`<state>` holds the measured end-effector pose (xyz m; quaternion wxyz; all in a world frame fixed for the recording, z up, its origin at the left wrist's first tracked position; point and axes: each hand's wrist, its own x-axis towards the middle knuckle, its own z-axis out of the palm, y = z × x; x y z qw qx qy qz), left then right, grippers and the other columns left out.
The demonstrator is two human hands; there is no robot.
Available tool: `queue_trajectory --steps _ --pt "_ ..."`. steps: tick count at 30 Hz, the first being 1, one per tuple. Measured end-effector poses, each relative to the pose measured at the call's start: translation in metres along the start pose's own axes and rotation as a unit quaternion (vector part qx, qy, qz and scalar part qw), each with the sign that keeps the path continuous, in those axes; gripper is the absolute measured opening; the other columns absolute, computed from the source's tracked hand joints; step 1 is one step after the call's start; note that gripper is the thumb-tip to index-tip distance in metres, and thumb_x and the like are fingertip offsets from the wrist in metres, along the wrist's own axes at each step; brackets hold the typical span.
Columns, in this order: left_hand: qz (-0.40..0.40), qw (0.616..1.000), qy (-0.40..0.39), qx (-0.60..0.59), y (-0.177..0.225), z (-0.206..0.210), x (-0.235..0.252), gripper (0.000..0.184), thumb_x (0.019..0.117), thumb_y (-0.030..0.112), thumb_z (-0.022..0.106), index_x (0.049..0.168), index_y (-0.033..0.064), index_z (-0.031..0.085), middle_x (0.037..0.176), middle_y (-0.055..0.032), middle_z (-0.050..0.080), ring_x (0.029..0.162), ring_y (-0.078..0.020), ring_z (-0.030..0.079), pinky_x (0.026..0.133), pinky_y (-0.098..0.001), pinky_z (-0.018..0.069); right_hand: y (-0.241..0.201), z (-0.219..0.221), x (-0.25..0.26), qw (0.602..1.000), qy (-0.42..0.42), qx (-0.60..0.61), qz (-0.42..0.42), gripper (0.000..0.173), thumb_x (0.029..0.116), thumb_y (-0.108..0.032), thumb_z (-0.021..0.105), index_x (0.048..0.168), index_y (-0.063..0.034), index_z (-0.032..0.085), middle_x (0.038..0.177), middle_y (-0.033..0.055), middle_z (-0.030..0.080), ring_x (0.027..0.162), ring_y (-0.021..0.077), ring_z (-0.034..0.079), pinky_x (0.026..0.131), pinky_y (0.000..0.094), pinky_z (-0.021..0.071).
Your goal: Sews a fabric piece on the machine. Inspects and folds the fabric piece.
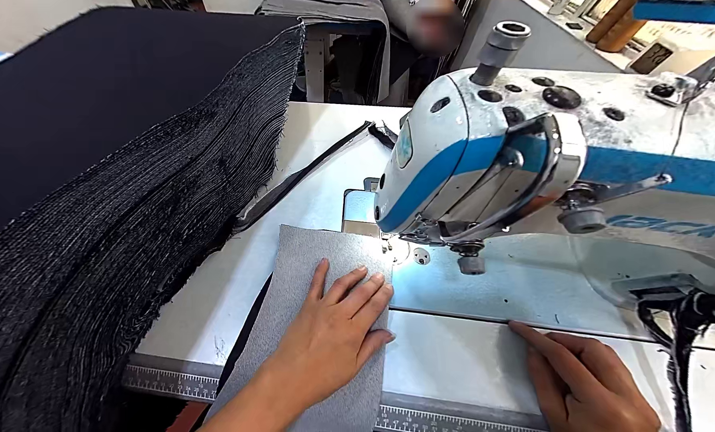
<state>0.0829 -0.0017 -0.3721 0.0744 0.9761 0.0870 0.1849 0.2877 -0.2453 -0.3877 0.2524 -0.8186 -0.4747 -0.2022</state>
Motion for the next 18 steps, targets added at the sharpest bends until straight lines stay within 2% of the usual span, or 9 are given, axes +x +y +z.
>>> queue_trajectory --steps 18 --pt "0.001 1.0 0.004 -0.001 0.0002 0.0009 -0.0016 0.052 0.1077 0.049 0.036 0.142 0.0198 0.062 0.144 0.0035 0.061 0.14 -0.0233 0.052 0.114 -0.0669 0.0314 -0.0012 -0.002 0.0002 1.0 -0.013 -0.001 0.011 0.032 0.0976 -0.009 0.048 0.108 -0.0072 0.079 0.085 0.0183 0.065 0.082 0.0282 0.06 0.075 0.0341 0.0461"
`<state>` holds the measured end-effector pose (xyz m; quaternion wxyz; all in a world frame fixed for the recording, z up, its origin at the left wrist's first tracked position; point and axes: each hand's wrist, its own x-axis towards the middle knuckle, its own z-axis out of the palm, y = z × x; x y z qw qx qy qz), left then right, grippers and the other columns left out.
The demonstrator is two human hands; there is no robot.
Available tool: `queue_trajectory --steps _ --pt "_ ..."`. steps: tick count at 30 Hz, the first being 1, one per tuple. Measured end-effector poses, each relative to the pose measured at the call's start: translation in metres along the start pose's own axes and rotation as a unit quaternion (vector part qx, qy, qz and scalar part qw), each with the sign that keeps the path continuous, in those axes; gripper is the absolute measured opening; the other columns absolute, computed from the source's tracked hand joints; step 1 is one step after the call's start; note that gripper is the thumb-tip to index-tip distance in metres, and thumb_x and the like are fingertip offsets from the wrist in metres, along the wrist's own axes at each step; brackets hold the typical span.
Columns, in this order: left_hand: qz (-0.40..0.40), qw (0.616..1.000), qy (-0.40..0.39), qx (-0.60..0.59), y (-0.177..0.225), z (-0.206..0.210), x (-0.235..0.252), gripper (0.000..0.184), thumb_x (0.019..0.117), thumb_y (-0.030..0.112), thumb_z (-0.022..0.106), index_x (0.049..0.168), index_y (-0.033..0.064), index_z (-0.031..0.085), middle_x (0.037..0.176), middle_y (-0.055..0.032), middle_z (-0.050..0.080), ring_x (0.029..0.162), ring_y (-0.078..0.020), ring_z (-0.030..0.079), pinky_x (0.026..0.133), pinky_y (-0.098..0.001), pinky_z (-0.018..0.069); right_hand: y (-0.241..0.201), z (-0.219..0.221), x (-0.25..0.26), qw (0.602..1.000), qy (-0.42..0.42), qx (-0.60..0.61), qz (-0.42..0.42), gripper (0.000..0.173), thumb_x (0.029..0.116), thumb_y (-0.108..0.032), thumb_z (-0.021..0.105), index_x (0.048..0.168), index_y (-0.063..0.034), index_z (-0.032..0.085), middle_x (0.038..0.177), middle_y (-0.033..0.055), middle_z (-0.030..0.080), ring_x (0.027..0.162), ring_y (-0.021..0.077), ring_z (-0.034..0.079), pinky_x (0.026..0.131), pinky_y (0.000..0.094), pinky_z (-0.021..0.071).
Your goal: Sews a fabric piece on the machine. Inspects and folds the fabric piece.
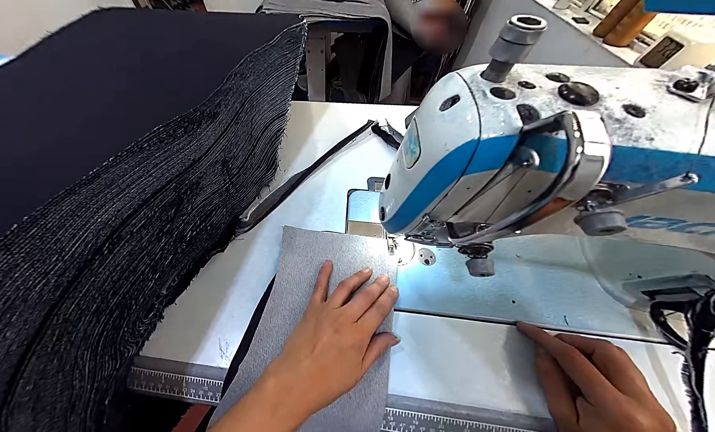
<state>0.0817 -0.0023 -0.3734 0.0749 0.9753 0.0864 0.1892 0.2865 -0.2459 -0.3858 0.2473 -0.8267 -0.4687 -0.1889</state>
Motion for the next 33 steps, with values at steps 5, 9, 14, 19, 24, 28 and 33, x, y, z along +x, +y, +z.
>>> queue_trajectory --steps 5,9,14,19,24,28,33 --pt "-0.002 1.0 -0.008 0.001 0.0001 -0.0007 0.0006 0.052 0.1078 0.049 0.035 0.143 0.0198 0.061 0.145 0.0037 0.061 0.141 -0.0234 0.051 0.114 -0.0674 0.0308 0.0001 -0.0006 0.0009 1.0 -0.002 -0.002 -0.002 0.032 0.0971 -0.01 0.049 0.108 -0.0074 0.079 0.085 0.018 0.065 0.082 0.0279 0.061 0.075 0.0336 0.0461" --pt "0.004 1.0 -0.011 -0.005 -0.0018 -0.0017 0.0005 0.052 0.108 0.049 0.035 0.143 0.0197 0.061 0.145 0.0041 0.061 0.141 -0.0233 0.051 0.115 -0.0667 0.0304 0.0003 0.0 0.0001 1.0 -0.005 0.0 -0.002 0.033 0.0974 -0.011 0.048 0.108 -0.0073 0.079 0.085 0.0179 0.064 0.083 0.0278 0.06 0.076 0.0339 0.0459" --pt "0.004 1.0 -0.008 0.008 -0.0003 -0.001 0.0012 0.052 0.1078 0.049 0.035 0.142 0.02 0.062 0.145 0.0034 0.061 0.14 -0.0235 0.051 0.114 -0.0664 0.032 0.0011 0.0018 -0.0001 1.0 0.008 -0.003 -0.003 0.033 0.0971 -0.01 0.048 0.107 -0.0075 0.079 0.084 0.0173 0.065 0.082 0.027 0.06 0.075 0.0329 0.0453" --pt "-0.001 1.0 -0.005 0.005 0.0004 -0.0007 0.0014 0.052 0.1076 0.049 0.036 0.142 0.0195 0.062 0.145 0.0031 0.061 0.14 -0.0239 0.052 0.114 -0.0672 0.0316 0.0011 0.0017 -0.0002 1.0 0.005 0.001 0.001 0.032 0.0975 -0.01 0.048 0.107 -0.0074 0.079 0.085 0.0177 0.064 0.083 0.0271 0.06 0.075 0.0328 0.0458" --pt "-0.001 1.0 -0.008 0.002 0.0009 -0.0011 0.0014 0.052 0.1075 0.049 0.036 0.142 0.0196 0.062 0.145 0.0036 0.061 0.141 -0.0237 0.051 0.114 -0.0674 0.031 0.0003 0.0006 0.0003 1.0 0.002 0.004 0.003 0.032 0.097 -0.009 0.048 0.107 -0.0069 0.079 0.085 0.018 0.064 0.082 0.0277 0.06 0.075 0.033 0.0456" --pt "0.001 1.0 -0.008 -0.007 -0.0001 -0.0018 0.001 0.051 0.1076 0.048 0.037 0.142 0.0187 0.061 0.145 0.0033 0.061 0.141 -0.0247 0.051 0.114 -0.0685 0.031 0.0012 0.0002 -0.0003 1.0 -0.004 0.003 -0.003 0.033 0.0978 -0.01 0.047 0.109 -0.0075 0.078 0.085 0.0184 0.064 0.083 0.0282 0.06 0.076 0.0346 0.0455" --pt "0.007 1.0 -0.006 -0.002 -0.001 -0.0008 0.0008 0.051 0.1076 0.049 0.037 0.141 0.0196 0.062 0.145 0.0039 0.061 0.141 -0.0239 0.051 0.114 -0.0678 0.031 0.0026 0.0024 -0.0014 1.0 0.004 0.0 -0.005 0.034 0.0977 -0.011 0.046 0.107 -0.0075 0.078 0.084 0.0185 0.064 0.082 0.0288 0.06 0.075 0.0355 0.0451"
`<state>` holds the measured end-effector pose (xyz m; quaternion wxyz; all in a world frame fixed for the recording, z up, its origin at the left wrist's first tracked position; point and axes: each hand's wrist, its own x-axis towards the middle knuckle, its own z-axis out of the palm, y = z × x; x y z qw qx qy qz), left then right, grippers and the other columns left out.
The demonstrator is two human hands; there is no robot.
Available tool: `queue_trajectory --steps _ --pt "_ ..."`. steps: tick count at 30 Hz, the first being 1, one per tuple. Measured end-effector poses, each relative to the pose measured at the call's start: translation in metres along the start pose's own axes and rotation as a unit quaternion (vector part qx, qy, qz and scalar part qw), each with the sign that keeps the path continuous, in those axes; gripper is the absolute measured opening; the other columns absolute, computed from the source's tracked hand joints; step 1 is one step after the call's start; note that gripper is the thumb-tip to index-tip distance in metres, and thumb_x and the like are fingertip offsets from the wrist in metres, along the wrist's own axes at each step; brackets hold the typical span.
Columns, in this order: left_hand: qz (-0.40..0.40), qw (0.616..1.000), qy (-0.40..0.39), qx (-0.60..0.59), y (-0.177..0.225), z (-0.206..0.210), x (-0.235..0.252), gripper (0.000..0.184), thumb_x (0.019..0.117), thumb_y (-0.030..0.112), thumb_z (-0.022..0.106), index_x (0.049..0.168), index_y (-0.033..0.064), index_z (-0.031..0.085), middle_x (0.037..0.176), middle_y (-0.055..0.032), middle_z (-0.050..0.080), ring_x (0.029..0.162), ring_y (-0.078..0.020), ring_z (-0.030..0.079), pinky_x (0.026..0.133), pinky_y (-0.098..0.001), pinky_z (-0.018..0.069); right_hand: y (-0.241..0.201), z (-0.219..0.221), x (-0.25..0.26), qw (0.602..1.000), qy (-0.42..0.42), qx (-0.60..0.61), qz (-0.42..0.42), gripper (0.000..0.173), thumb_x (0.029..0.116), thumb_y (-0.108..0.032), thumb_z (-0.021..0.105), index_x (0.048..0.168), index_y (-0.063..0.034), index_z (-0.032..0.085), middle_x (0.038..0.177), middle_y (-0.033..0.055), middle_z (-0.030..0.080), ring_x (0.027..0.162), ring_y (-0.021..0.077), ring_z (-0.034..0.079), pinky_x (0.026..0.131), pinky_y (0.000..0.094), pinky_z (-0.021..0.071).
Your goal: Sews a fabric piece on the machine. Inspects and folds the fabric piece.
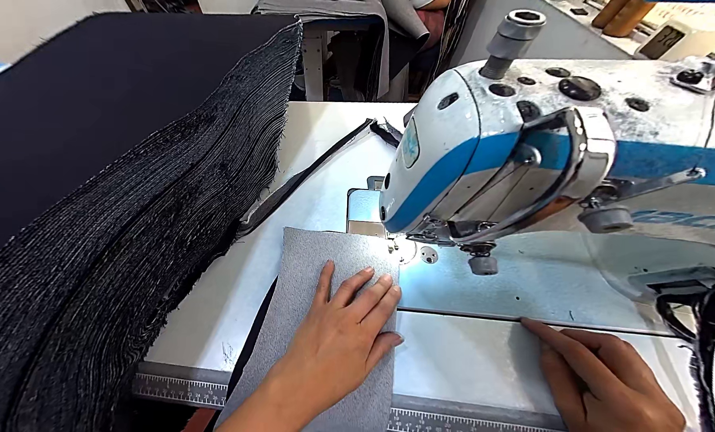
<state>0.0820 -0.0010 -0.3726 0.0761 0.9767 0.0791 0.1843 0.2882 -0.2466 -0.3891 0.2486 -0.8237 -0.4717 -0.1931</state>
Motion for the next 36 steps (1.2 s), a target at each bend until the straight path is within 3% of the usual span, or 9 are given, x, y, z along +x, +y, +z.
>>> queue_trajectory --steps 14,23,29,36 --pt "-0.014 1.0 -0.012 -0.004 -0.016 0.003 0.021 0.046 0.1068 0.045 0.04 0.138 0.0203 0.064 0.147 0.0041 0.059 0.144 -0.023 0.047 0.115 -0.068 0.0286 0.0 0.0 0.0 1.0 0.007 -0.001 0.002 0.035 0.0977 -0.011 0.046 0.107 -0.0083 0.079 0.085 0.0169 0.066 0.082 0.0279 0.061 0.075 0.0348 0.0458" --pt "-0.011 0.999 -0.027 -0.02 -0.042 0.002 0.05 0.044 0.1057 0.044 0.044 0.127 0.0133 0.068 0.144 -0.0012 0.06 0.144 -0.0269 0.045 0.115 -0.0697 0.025 0.001 -0.001 0.0 1.0 -0.001 0.011 -0.001 0.033 0.0979 -0.01 0.047 0.108 -0.0074 0.078 0.084 0.0183 0.064 0.082 0.0278 0.059 0.075 0.0337 0.0451" --pt "-0.009 0.999 -0.025 -0.017 -0.041 0.002 0.049 0.045 0.1066 0.043 0.043 0.129 0.0127 0.067 0.146 -0.0018 0.059 0.145 -0.0275 0.045 0.115 -0.0704 0.0244 0.003 -0.003 0.0 1.0 -0.013 0.018 -0.001 0.032 0.0974 -0.01 0.048 0.109 -0.0062 0.078 0.086 0.0189 0.064 0.083 0.028 0.06 0.076 0.034 0.0461" --pt "-0.026 0.999 -0.04 -0.016 -0.037 0.002 0.051 0.046 0.1076 0.043 0.041 0.132 0.0115 0.064 0.149 -0.0023 0.056 0.148 -0.0269 0.041 0.117 -0.0689 0.0218 0.002 0.001 0.002 1.0 0.026 0.008 0.005 0.035 0.0962 -0.01 0.046 0.102 -0.0043 0.079 0.084 0.0193 0.067 0.079 0.0289 0.063 0.071 0.036 0.0477"
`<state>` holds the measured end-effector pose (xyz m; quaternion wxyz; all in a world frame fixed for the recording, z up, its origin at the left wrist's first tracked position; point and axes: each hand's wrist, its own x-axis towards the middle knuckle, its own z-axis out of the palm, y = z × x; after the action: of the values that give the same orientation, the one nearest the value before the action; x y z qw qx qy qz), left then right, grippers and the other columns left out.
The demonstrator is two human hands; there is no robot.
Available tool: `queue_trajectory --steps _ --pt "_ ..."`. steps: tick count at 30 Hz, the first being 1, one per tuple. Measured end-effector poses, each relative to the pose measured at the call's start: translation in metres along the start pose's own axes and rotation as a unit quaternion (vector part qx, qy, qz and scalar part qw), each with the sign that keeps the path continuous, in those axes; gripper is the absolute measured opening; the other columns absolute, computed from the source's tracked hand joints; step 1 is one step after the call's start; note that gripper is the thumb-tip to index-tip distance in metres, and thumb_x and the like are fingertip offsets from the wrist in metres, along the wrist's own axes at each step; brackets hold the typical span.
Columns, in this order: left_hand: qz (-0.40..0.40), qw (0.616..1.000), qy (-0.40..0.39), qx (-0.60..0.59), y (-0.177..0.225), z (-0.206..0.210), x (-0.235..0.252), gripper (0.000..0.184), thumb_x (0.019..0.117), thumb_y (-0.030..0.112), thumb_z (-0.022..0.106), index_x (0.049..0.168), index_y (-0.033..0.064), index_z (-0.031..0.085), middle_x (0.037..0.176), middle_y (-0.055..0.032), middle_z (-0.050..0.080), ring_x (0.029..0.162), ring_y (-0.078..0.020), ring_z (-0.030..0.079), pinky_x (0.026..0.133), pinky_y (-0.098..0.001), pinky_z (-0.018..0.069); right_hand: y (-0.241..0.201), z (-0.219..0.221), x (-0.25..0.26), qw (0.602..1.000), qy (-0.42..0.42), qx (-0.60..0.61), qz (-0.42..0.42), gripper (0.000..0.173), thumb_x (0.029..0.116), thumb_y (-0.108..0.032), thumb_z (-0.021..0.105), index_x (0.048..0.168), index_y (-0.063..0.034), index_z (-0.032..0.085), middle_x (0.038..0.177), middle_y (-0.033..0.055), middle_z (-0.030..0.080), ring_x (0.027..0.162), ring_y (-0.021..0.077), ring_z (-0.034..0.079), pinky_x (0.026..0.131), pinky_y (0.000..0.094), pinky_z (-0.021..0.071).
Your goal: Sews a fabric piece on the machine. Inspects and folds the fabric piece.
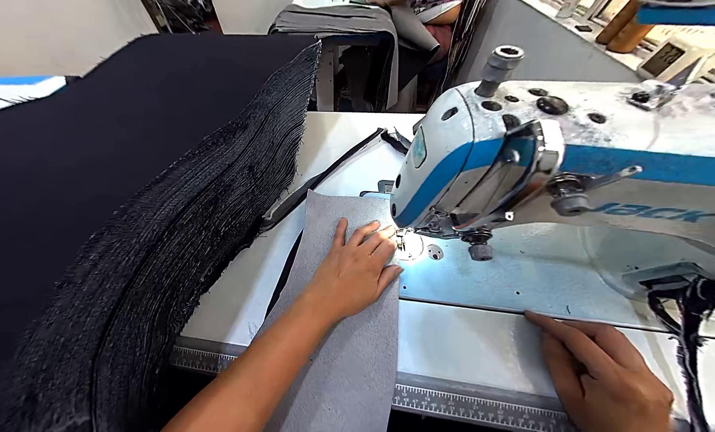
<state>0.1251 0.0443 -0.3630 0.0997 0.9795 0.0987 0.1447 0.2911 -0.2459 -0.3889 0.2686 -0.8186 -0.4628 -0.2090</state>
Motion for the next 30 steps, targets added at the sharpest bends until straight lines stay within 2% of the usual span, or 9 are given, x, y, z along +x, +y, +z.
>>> queue_trajectory --steps 3,7,10,12,15,20,22,25,30 --pt "-0.024 1.0 0.0 0.002 0.022 -0.001 -0.022 0.045 0.1069 0.042 0.044 0.133 0.0108 0.064 0.15 -0.0032 0.054 0.148 -0.0273 0.04 0.118 -0.0691 0.0216 -0.009 0.002 0.002 0.999 0.024 0.015 -0.019 0.034 0.0961 -0.011 0.047 0.101 -0.0032 0.079 0.086 0.021 0.069 0.079 0.0343 0.065 0.071 0.0423 0.0507" --pt "-0.034 0.998 0.057 0.02 0.085 0.007 -0.099 0.044 0.1044 0.041 0.048 0.13 0.0111 0.067 0.146 -0.005 0.061 0.138 -0.032 0.054 0.108 -0.0738 0.0335 -0.075 -0.003 -0.012 0.982 -0.03 0.169 -0.086 0.023 0.1013 -0.019 0.057 0.108 -0.0086 0.076 0.107 0.0121 0.075 0.106 0.0242 0.07 0.094 0.0378 0.0553" --pt "-0.019 0.997 0.064 0.034 0.1 -0.009 -0.131 0.03 0.1029 0.032 0.053 0.121 0.0161 0.071 0.135 0.0005 0.068 0.126 -0.0263 0.064 0.097 -0.065 0.0461 -0.114 0.017 -0.04 0.956 -0.058 0.234 -0.165 0.021 0.1042 -0.026 0.057 0.11 -0.0148 0.073 0.119 0.0069 0.072 0.122 0.0208 0.064 0.105 0.0353 0.0501" --pt "-0.061 0.998 0.007 -0.031 0.087 -0.036 -0.121 0.027 0.1045 0.023 0.052 0.114 0.0097 0.073 0.121 -0.0063 0.073 0.116 -0.0279 0.069 0.094 -0.058 0.0512 -0.122 0.025 -0.051 0.956 -0.035 0.235 -0.173 0.02 0.1039 -0.025 0.057 0.108 -0.0151 0.074 0.12 0.0064 0.072 0.124 0.0211 0.062 0.107 0.0335 0.0485" --pt "-0.154 0.98 -0.066 -0.106 0.049 -0.056 -0.084 0.04 0.1024 0.032 0.061 0.127 0.0013 0.067 0.124 -0.0206 0.066 0.115 -0.0379 0.064 0.1 -0.0537 0.0508 -0.124 0.029 -0.056 0.962 -0.01 0.208 -0.178 0.022 0.1045 -0.024 0.055 0.106 -0.0166 0.075 0.12 0.0047 0.073 0.123 0.0218 0.063 0.105 0.0351 0.0499" --pt "-0.158 0.95 -0.247 -0.104 0.041 -0.068 -0.028 0.056 0.0918 0.044 0.075 0.122 -0.0017 0.064 0.121 -0.022 0.061 0.119 -0.0392 0.056 0.103 -0.0561 0.043 -0.127 0.033 -0.055 0.964 0.012 0.21 -0.164 0.023 0.105 -0.026 0.053 0.104 -0.0177 0.075 0.116 0.003 0.074 0.121 0.0209 0.064 0.103 0.034 0.0499" --pt "-0.14 0.942 -0.271 -0.14 0.04 -0.073 -0.023 0.044 0.0939 0.033 0.075 0.117 -0.0038 0.067 0.112 -0.0211 0.066 0.109 -0.0356 0.063 0.098 -0.0543 0.0473 -0.128 0.03 -0.051 0.963 0.008 0.234 -0.129 0.024 0.1042 -0.028 0.054 0.107 -0.0143 0.074 0.113 0.0048 0.074 0.118 0.02 0.066 0.102 0.0332 0.0512" --pt "-0.177 0.931 -0.28 -0.156 0.039 -0.076 -0.031 0.062 0.0924 0.033 0.077 0.138 -0.0002 0.05 0.108 -0.0179 0.069 0.099 -0.0323 0.068 0.093 -0.0532 0.0527 -0.131 0.03 -0.04 0.969 0.011 0.235 -0.077 0.027 0.1006 -0.03 0.058 0.109 -0.0095 0.073 0.106 0.0076 0.073 0.105 0.0199 0.068 0.094 0.0302 0.0542" --pt "-0.143 0.939 -0.267 -0.163 0.035 -0.074 -0.049 0.045 0.1003 0.028 0.067 0.134 0.0007 0.055 0.094 -0.0156 0.067 0.088 -0.0297 0.066 0.087 -0.0497 0.0524 -0.144 0.038 -0.023 0.985 -0.014 0.166 -0.042 0.047 0.095 -0.047 0.06 0.112 -0.0049 0.072 0.107 0.0131 0.072 0.097 0.0335 0.069 0.079 0.0481 0.0562"
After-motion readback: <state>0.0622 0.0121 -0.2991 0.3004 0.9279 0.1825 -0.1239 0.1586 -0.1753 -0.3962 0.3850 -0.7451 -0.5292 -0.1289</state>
